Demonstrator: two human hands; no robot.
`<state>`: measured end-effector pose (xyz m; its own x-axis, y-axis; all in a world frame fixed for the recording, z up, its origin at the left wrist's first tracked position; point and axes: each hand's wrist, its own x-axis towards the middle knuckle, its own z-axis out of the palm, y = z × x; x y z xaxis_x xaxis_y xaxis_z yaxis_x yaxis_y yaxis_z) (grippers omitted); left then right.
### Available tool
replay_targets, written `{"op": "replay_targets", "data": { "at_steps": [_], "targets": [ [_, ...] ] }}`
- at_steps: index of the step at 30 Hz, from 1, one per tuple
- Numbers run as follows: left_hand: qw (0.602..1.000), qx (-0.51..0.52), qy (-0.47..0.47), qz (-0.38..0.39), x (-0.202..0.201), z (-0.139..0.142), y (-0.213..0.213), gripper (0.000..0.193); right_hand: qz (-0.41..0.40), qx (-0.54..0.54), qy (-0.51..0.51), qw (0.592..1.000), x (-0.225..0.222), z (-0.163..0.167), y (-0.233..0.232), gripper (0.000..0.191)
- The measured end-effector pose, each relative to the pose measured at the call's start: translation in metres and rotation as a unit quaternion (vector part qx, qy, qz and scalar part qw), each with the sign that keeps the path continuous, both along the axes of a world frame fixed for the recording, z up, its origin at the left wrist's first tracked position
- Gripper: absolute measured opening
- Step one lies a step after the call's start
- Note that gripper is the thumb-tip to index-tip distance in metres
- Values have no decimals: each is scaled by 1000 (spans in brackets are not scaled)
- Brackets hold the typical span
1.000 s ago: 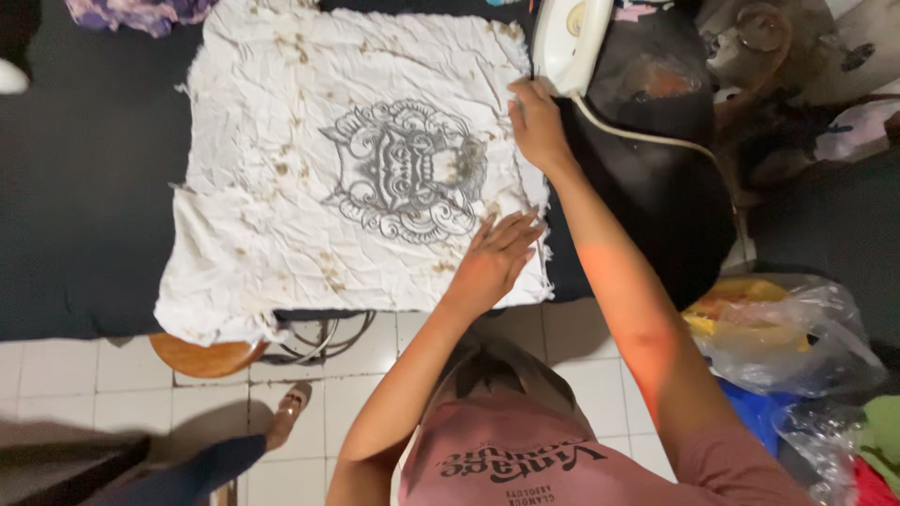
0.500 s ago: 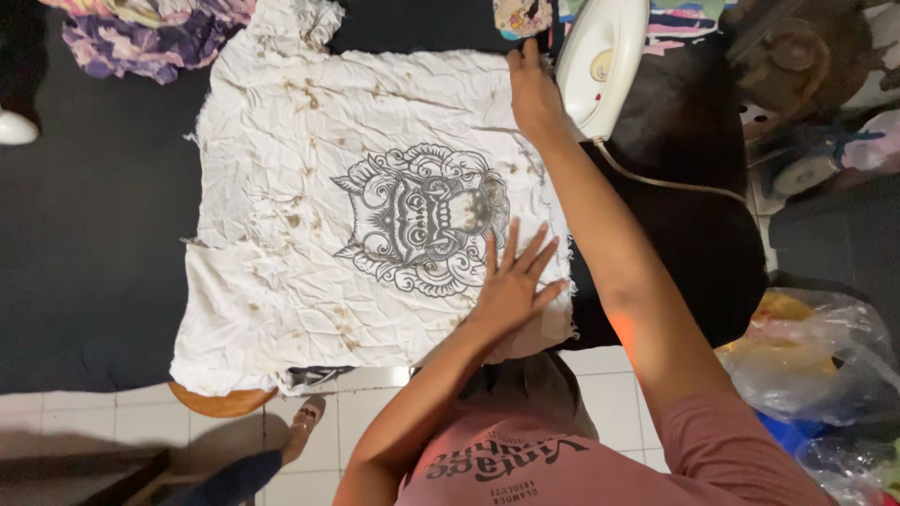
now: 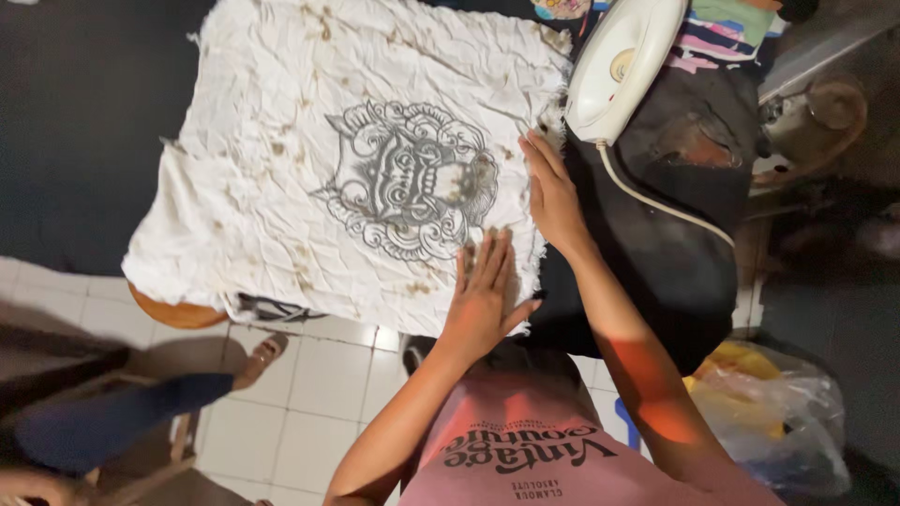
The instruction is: The person irons a small patterned cloth, then unfolds and irons a larger white cloth with a printed design. They smooth the fabric by hand, flip it over, and continue ironing both sides before folding it.
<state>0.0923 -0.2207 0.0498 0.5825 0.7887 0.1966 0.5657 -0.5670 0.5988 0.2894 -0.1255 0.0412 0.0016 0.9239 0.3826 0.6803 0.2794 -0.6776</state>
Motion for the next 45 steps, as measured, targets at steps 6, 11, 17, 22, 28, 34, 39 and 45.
{"op": "replay_targets", "data": {
  "at_steps": [6,11,17,22,28,34,39,45],
  "targets": [
    [996,72,24,48,11,0,-25,48,37,55,-62,996,20,-10,9,37],
    [991,-69,-115,17,-2,16,-41,38,-16,86,-182,979,41,-8,12,33],
    [990,-86,-111,-34,-10,48,-30,25,-45,59,-213,974,39,6,0,34],
    [992,-12,-115,-40,1,33,33,29,-138,213,-75,964,39,23,3,21],
    [985,161,60,-2,49,-19,80,59,-232,99,60,966,79,26,59,33],
    [997,24,-31,-73,26,-8,68,56,-160,45,180,969,81,60,43,32],
    [981,-1,-165,96,-28,40,91,45,-81,4,-2,997,52,120,30,29],
    [940,117,-260,185,-64,77,159,36,-25,-140,-202,969,-43,97,61,60]
  ]
}}
